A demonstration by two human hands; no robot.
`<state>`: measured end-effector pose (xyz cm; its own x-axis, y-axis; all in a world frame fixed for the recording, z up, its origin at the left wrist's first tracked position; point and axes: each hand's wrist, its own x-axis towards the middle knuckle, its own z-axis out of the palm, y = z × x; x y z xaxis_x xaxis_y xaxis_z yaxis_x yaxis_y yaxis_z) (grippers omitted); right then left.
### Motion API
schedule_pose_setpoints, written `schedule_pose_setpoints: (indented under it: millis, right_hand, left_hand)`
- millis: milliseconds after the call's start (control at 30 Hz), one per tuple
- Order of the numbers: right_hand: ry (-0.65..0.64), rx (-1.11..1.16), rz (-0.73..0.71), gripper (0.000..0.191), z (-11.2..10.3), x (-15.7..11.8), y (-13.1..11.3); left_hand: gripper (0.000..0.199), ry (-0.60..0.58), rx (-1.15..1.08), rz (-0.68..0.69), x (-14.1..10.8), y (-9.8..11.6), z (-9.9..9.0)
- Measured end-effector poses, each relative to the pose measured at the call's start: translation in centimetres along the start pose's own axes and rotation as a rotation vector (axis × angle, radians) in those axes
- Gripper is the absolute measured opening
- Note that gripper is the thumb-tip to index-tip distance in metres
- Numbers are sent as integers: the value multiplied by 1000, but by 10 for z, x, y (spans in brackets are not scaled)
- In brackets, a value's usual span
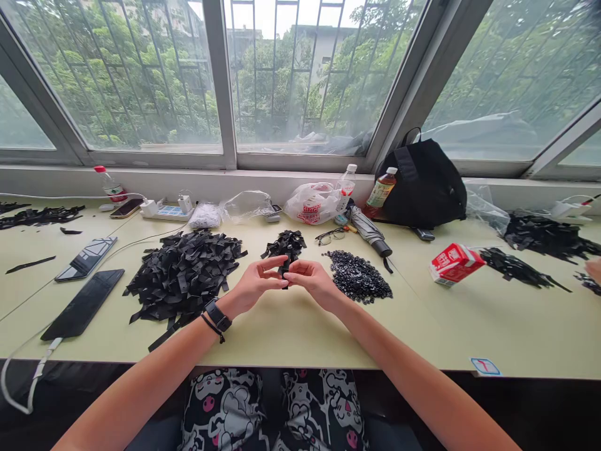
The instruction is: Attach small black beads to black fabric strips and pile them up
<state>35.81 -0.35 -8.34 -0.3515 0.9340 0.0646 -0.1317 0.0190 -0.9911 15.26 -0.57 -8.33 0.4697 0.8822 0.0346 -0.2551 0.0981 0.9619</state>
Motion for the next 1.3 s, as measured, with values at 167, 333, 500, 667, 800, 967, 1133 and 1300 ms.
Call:
schedule_pose_setpoints:
  millis: [167,333,500,667,800,967,1133,1300]
  right_hand:
    - [-6,46,-10,28,0,0,3]
    - [4,96,-1,34,1,-1,2]
    - [-35,124,53,36,0,-1,0]
    - [-121,58,63,29,-2,-2,0]
    - [-132,57,67,31,-3,-2,0]
    - [-113,54,51,32,-5,-1,3]
    - [-73,22,-19,30,-8,0,6]
    - [-22,4,-42,28,-10,0,6]
  left_hand:
    - [75,2,12,13,0,-1,1]
    - [71,11,21,31,0,0,3]
    - [64,68,157,88,0,2,7]
    - [60,98,277,150,0,-2,8]
    - [57,84,341,183,1,-5,7]
    - [55,91,401,209,0,-4,9]
    - [50,85,424,224,0,-3,10]
    - [48,81,445,235,0,-3,9]
